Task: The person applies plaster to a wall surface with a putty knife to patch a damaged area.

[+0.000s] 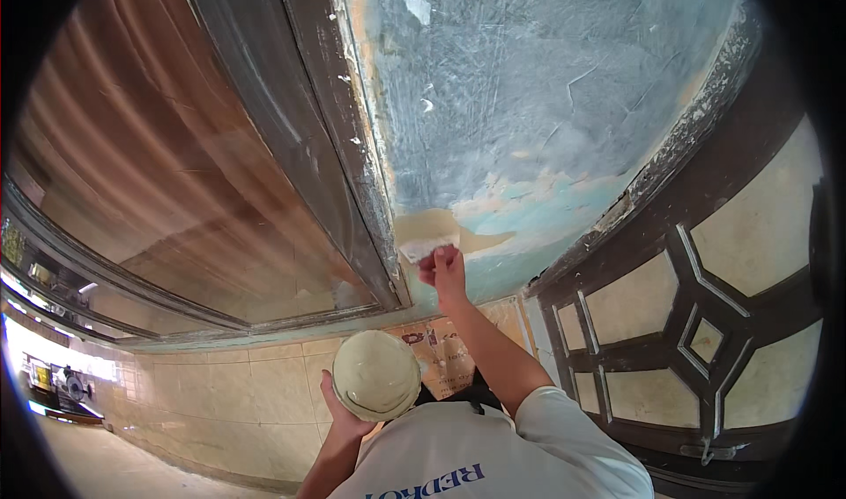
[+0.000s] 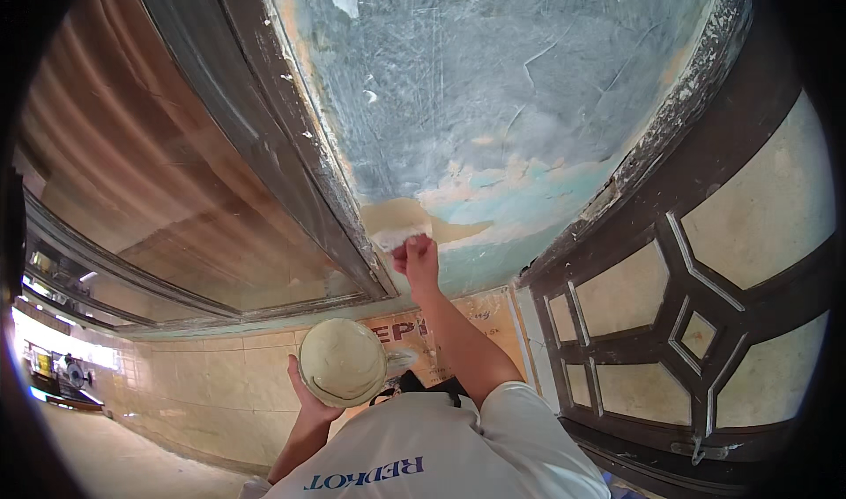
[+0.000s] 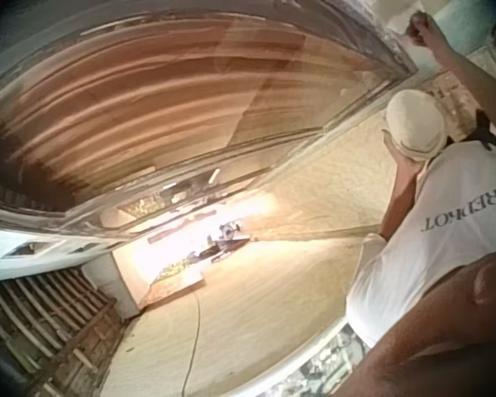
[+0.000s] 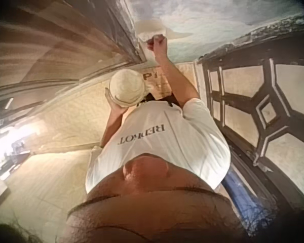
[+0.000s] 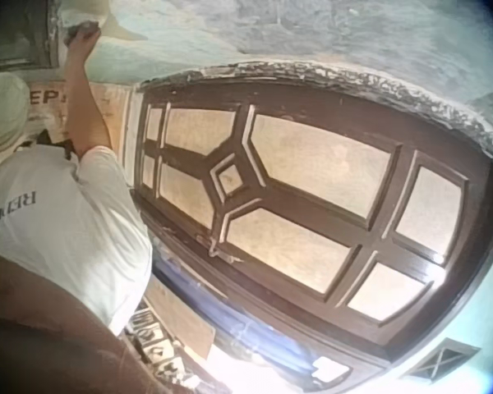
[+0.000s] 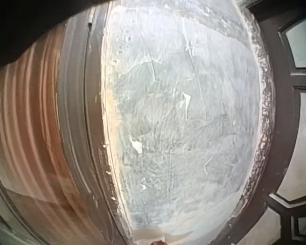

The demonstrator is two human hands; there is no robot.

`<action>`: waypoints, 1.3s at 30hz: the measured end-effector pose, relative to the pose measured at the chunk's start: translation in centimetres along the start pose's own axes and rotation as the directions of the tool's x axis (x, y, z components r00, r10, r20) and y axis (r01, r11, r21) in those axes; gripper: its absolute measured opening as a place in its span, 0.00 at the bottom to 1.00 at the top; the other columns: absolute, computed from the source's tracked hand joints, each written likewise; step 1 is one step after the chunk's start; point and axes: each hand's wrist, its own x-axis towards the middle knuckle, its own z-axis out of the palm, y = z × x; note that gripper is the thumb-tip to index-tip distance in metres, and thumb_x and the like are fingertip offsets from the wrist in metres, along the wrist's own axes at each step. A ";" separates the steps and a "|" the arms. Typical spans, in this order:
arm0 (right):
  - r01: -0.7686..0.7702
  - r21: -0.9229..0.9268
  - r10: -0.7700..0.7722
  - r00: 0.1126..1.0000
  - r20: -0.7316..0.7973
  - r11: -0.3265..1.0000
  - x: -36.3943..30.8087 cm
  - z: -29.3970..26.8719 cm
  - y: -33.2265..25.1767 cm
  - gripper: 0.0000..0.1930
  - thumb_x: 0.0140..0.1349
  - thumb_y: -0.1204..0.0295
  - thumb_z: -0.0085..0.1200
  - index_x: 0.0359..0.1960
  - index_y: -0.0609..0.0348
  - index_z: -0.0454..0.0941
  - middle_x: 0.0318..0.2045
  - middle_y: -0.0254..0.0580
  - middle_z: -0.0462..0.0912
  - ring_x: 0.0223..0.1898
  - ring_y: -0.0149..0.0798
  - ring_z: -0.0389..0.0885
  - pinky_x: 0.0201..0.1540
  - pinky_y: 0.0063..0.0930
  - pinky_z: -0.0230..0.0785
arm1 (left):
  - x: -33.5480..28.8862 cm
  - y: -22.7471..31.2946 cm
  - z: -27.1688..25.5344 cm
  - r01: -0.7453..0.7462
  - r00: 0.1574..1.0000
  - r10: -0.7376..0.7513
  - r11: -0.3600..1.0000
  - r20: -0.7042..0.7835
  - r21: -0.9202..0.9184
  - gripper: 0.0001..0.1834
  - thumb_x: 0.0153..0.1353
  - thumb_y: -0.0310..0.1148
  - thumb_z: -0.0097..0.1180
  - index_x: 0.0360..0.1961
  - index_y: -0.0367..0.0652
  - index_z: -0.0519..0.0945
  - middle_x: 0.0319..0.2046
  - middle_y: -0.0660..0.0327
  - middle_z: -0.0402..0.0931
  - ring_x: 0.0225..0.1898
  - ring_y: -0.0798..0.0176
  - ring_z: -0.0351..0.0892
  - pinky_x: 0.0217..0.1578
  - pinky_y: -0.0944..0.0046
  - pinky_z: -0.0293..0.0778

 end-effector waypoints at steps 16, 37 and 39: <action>-0.171 -0.092 0.172 0.985 0.007 0.981 2.5 -7.7 2.4 0.15 0.71 0.55 0.46 0.40 0.54 0.64 0.24 0.40 0.79 0.20 0.33 0.79 0.23 0.26 0.76 | 0.9 -2.8 3.6 -0.155 0.972 0.129 0.980 0.197 0.122 0.47 0.61 0.73 0.25 0.71 0.50 0.54 0.70 0.56 0.54 0.67 0.49 0.60 0.63 0.44 0.62; -0.343 0.066 0.332 0.933 0.141 0.937 -0.7 -7.9 4.9 0.11 0.73 0.63 0.44 0.33 0.53 0.65 0.19 0.34 0.68 0.19 0.31 0.74 0.17 0.24 0.68 | 2.9 -7.1 4.9 -0.091 0.991 0.075 0.985 -0.112 -0.145 0.51 0.56 0.76 0.33 0.71 0.50 0.57 0.70 0.53 0.55 0.67 0.45 0.60 0.63 0.40 0.61; -0.326 0.016 0.326 0.945 0.040 0.945 -2.2 -3.8 0.5 0.10 0.72 0.62 0.45 0.39 0.54 0.65 0.26 0.37 0.73 0.26 0.34 0.79 0.28 0.27 0.77 | 2.7 -7.4 4.9 -0.097 0.989 0.078 0.983 -0.128 -0.156 0.51 0.56 0.75 0.33 0.71 0.49 0.57 0.70 0.53 0.55 0.66 0.44 0.60 0.63 0.40 0.61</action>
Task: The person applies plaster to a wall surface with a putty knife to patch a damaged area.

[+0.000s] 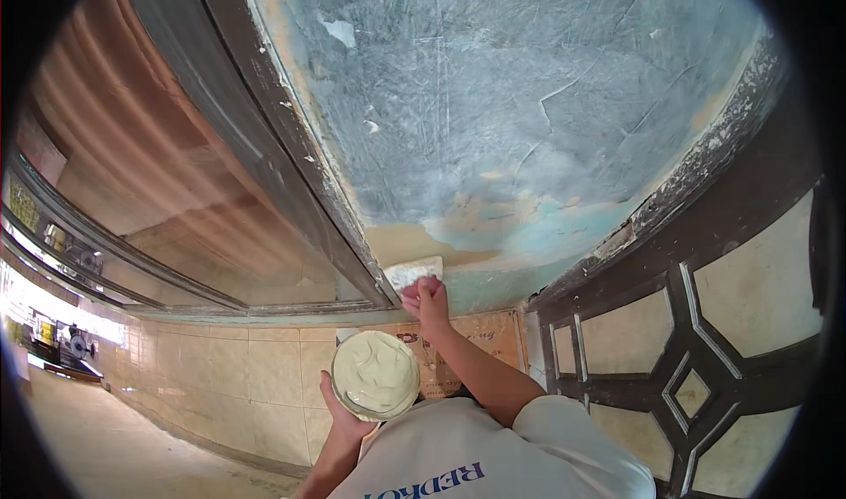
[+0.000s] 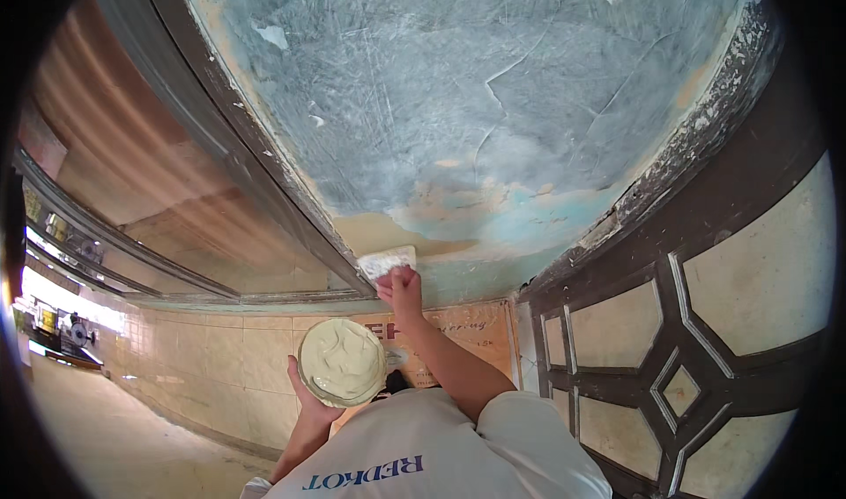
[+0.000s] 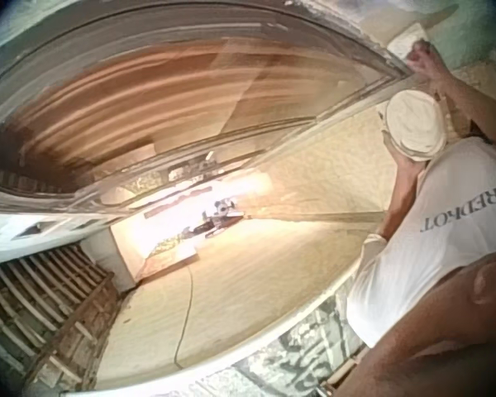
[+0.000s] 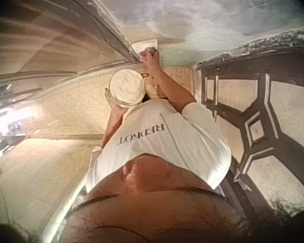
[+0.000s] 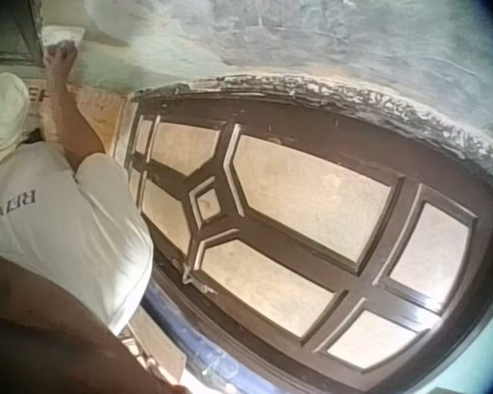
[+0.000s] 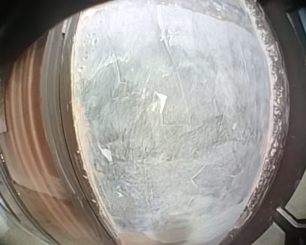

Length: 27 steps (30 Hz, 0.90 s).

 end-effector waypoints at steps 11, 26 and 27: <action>-0.014 0.004 0.013 0.974 0.227 1.000 5.4 -8.1 5.1 0.13 0.69 0.60 0.51 0.41 0.54 0.65 0.30 0.39 0.77 0.21 0.29 0.73 0.24 0.21 0.70 | 0.1 -0.8 1.6 -0.009 1.000 0.010 1.000 -0.016 0.016 0.51 0.56 0.76 0.31 0.71 0.50 0.56 0.70 0.53 0.54 0.67 0.44 0.60 0.63 0.40 0.62; 0.389 -0.055 -0.387 0.921 0.047 0.920 2.0 4.2 -1.0 0.13 0.71 0.63 0.48 0.47 0.58 0.63 0.33 0.42 0.80 0.29 0.34 0.82 0.31 0.25 0.76 | -0.4 1.3 1.3 -0.014 1.000 0.012 0.994 0.022 0.109 0.50 0.59 0.74 0.26 0.71 0.49 0.55 0.70 0.55 0.54 0.68 0.48 0.59 0.64 0.44 0.61; 0.368 -0.117 -0.371 0.929 -0.004 0.922 3.5 1.8 1.1 0.13 0.71 0.62 0.49 0.47 0.57 0.63 0.31 0.41 0.80 0.28 0.33 0.81 0.30 0.24 0.76 | -0.7 1.5 1.1 -0.016 0.999 0.011 0.992 0.038 0.125 0.49 0.59 0.74 0.25 0.71 0.49 0.55 0.70 0.55 0.54 0.68 0.48 0.59 0.64 0.44 0.61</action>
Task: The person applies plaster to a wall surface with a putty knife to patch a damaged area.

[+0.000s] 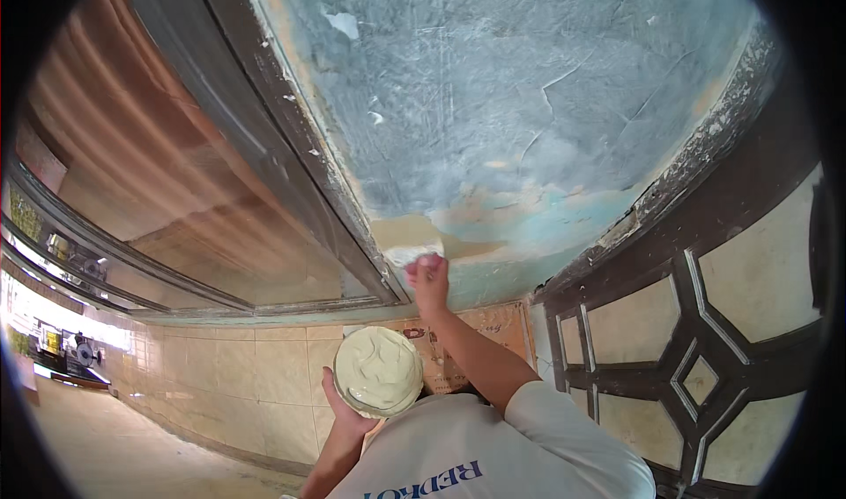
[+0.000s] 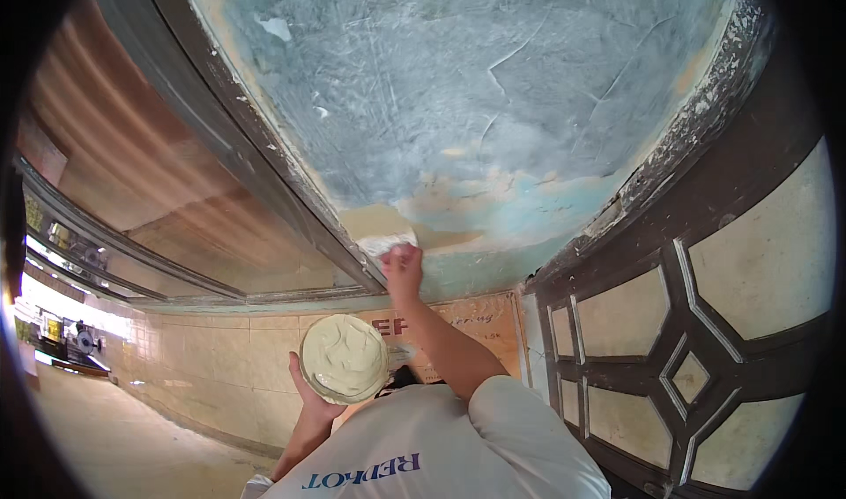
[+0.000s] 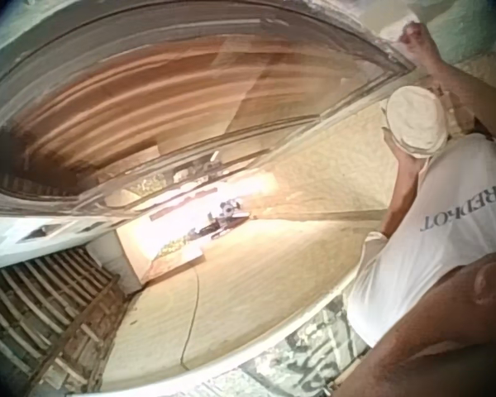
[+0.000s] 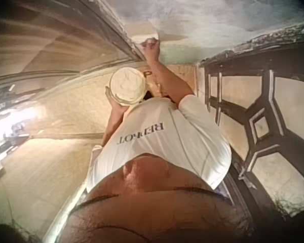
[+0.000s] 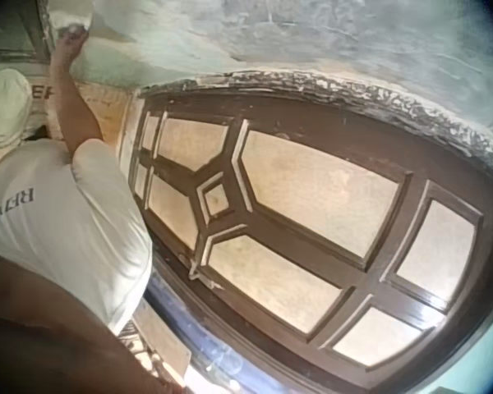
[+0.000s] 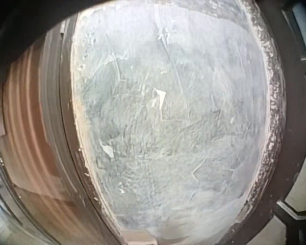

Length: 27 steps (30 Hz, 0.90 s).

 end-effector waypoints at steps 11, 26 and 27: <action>0.340 -0.650 -0.319 0.935 0.156 0.680 -2.2 -5.8 3.2 0.13 0.66 0.64 0.53 0.40 0.61 0.70 0.31 0.50 0.82 0.34 0.54 0.81 0.39 0.42 0.73 | -1.3 1.2 -1.2 -0.278 0.921 0.226 0.952 0.318 0.130 0.46 0.63 0.67 0.35 0.72 0.48 0.46 0.69 0.53 0.54 0.67 0.50 0.59 0.64 0.48 0.60; 0.373 -0.732 -0.477 0.876 0.074 0.570 2.6 -15.6 -2.0 0.08 0.65 0.73 0.53 0.36 0.63 0.68 0.33 0.45 0.83 0.36 0.40 0.84 0.38 0.31 0.73 | 1.2 0.0 0.4 0.050 0.988 -0.056 0.998 0.146 0.040 0.47 0.61 0.73 0.22 0.71 0.50 0.53 0.71 0.56 0.53 0.69 0.49 0.57 0.65 0.43 0.58; 0.326 -0.764 -0.409 0.908 0.090 0.556 2.2 -14.0 -1.6 0.08 0.65 0.72 0.54 0.36 0.63 0.68 0.32 0.45 0.83 0.35 0.40 0.84 0.36 0.31 0.74 | 1.5 -0.4 0.0 0.097 0.984 -0.082 0.991 0.157 -0.088 0.47 0.61 0.73 0.22 0.71 0.51 0.53 0.71 0.55 0.52 0.69 0.48 0.57 0.65 0.42 0.58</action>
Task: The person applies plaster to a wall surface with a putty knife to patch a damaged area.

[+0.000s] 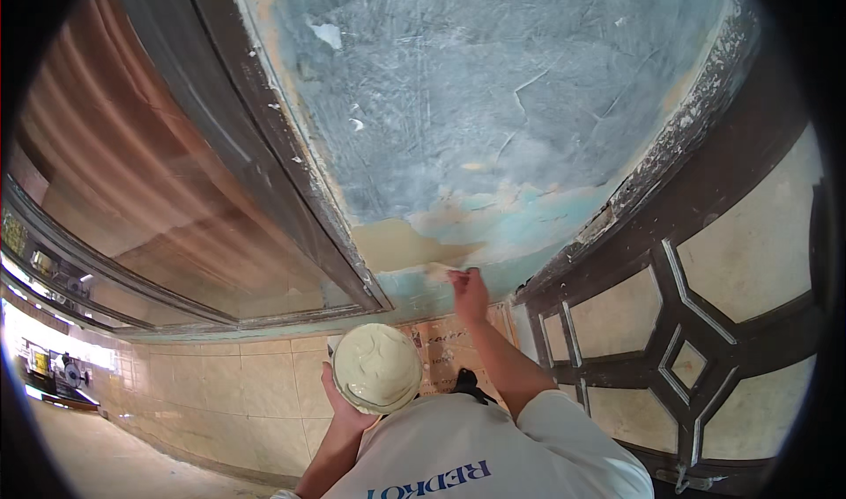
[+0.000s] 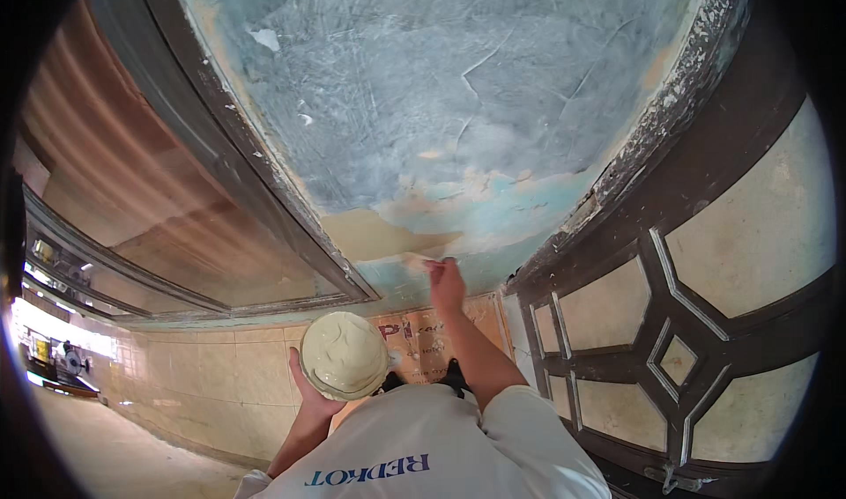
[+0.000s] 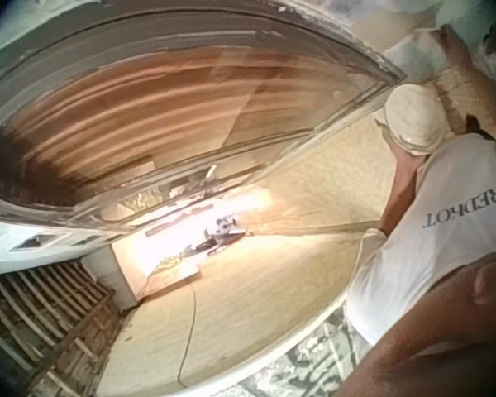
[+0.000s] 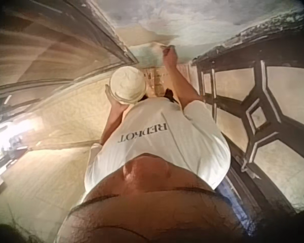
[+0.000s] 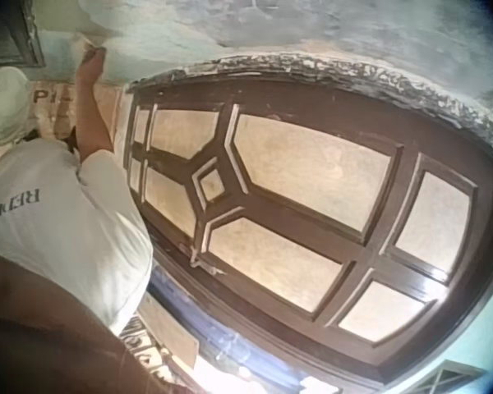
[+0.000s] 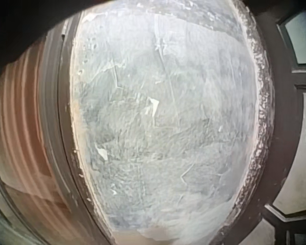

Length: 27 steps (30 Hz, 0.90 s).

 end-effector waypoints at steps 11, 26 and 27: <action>-0.183 0.107 0.199 0.966 -0.165 0.977 4.2 -6.7 1.9 0.09 0.62 0.72 0.58 0.33 0.63 0.71 0.30 0.42 0.83 0.32 0.34 0.83 0.34 0.29 0.74 | 1.5 -2.5 1.2 -0.032 0.998 0.031 0.999 -0.062 -0.026 0.48 0.59 0.74 0.27 0.72 0.53 0.54 0.71 0.56 0.52 0.68 0.46 0.57 0.63 0.39 0.60; -0.187 0.187 0.208 0.973 -0.104 0.965 8.0 -10.7 6.5 0.10 0.63 0.69 0.58 0.38 0.61 0.72 0.30 0.41 0.82 0.28 0.32 0.81 0.34 0.27 0.73 | 5.9 -7.2 4.4 -0.047 0.995 0.042 0.997 -0.087 -0.064 0.49 0.58 0.75 0.30 0.71 0.52 0.55 0.70 0.55 0.53 0.68 0.45 0.58 0.63 0.39 0.60; -0.185 0.184 0.206 0.973 -0.103 0.965 7.6 -11.6 7.7 0.10 0.63 0.69 0.58 0.38 0.61 0.72 0.30 0.41 0.82 0.28 0.32 0.81 0.34 0.27 0.73 | 6.0 -7.4 5.0 -0.062 0.993 0.060 0.998 -0.097 -0.024 0.49 0.57 0.75 0.31 0.71 0.52 0.56 0.70 0.55 0.53 0.68 0.45 0.58 0.63 0.39 0.60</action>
